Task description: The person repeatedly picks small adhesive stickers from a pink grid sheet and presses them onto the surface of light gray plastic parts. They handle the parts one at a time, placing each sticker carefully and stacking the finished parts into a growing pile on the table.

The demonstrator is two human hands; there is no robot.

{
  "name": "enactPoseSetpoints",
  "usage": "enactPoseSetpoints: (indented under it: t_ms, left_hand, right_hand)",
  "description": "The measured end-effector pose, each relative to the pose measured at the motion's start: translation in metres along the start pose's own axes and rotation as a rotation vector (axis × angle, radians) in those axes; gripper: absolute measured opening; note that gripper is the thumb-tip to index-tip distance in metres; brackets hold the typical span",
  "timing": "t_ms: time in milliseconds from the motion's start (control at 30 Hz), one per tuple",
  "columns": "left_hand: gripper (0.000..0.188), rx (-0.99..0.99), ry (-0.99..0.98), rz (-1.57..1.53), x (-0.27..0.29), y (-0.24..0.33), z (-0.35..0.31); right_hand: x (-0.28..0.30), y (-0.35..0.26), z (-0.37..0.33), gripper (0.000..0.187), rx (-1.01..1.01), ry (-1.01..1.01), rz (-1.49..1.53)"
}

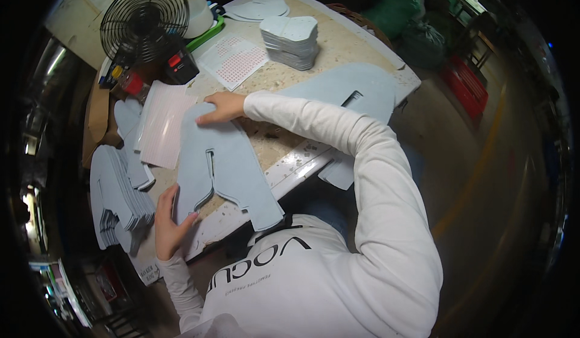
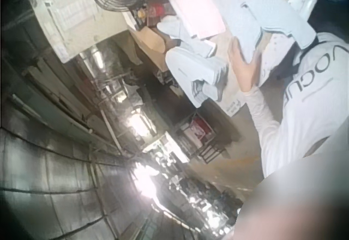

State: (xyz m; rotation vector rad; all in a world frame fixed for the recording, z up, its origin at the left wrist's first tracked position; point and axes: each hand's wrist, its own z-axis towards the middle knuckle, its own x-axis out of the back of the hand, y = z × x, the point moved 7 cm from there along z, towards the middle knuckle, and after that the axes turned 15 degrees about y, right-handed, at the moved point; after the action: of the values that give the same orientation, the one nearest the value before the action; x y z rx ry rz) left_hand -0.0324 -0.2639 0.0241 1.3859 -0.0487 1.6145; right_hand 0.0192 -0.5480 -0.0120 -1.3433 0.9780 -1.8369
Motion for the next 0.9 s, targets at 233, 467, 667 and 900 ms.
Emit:
enactPoseSetpoints:
  t_ms: [233,467,667,900]
  left_hand:
    - [0.017,-0.077,0.344,-0.262,0.055,0.043,0.041]
    - [0.011,-0.252,0.392,-0.424,0.038,0.084,0.080]
    - [0.010,-0.337,0.182,-0.478,-0.019,0.103,0.104]
    - [0.069,-0.584,0.050,-0.342,-0.121,0.175,0.101]
  right_hand:
    - [0.055,-0.136,-0.087,0.030,0.460,0.338,-0.133]
    - [0.150,-0.185,-0.176,0.034,0.426,0.638,0.005]
    - [0.280,-0.038,-0.210,0.040,-0.113,0.839,0.243]
    - [0.298,0.127,-0.245,0.043,-0.453,0.970,0.144]
